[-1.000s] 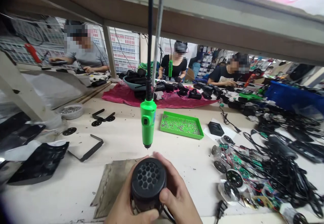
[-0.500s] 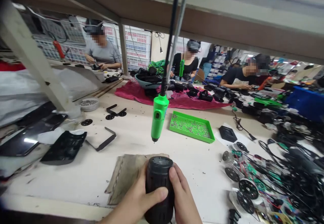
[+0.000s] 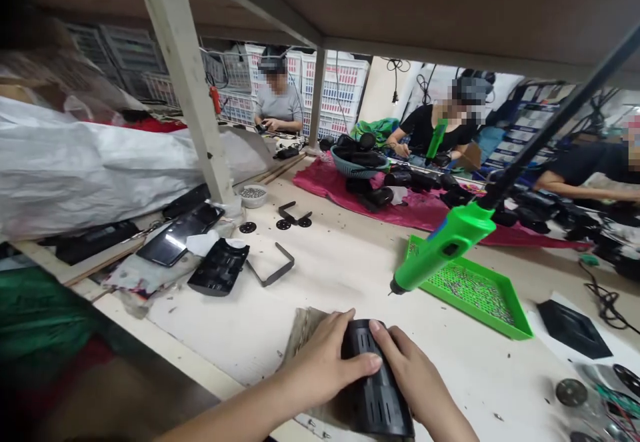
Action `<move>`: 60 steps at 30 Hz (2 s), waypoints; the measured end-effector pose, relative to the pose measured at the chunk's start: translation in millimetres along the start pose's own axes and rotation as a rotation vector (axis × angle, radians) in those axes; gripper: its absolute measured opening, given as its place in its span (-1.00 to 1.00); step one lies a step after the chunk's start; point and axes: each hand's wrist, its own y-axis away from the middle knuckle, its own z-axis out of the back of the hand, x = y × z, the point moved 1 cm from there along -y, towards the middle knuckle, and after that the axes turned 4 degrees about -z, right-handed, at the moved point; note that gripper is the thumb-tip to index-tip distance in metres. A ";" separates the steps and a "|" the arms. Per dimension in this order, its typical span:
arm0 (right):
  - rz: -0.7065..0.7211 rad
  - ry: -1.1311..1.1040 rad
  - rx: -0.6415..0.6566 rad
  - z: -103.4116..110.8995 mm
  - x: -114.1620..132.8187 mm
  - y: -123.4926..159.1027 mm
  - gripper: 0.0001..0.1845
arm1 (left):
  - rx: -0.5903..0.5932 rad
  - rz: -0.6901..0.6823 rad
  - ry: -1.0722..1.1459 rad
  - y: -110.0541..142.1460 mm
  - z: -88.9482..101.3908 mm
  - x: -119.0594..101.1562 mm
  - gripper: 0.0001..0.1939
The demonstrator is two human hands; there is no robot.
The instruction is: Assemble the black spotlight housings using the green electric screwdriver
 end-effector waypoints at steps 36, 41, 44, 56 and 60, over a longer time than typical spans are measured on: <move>0.209 -0.285 0.035 14.6 13.1 44.1 -0.33 | 0.196 -0.027 -0.003 43.7 -32.0 -20.2 0.03; 0.230 -0.274 0.067 13.5 17.4 51.9 -0.43 | 0.128 0.093 0.098 45.6 -31.3 -21.2 -0.11; 0.272 -0.218 0.086 12.5 21.4 59.0 -0.49 | 0.168 0.100 0.198 45.0 -26.9 -18.4 -0.17; 0.346 0.287 -0.251 26.1 -39.8 58.0 -0.83 | -0.163 0.449 1.141 89.6 53.5 20.9 -0.52; 0.359 0.411 -0.059 0.5 -32.2 65.4 -0.87 | -0.203 0.457 1.013 80.3 42.6 21.8 -0.44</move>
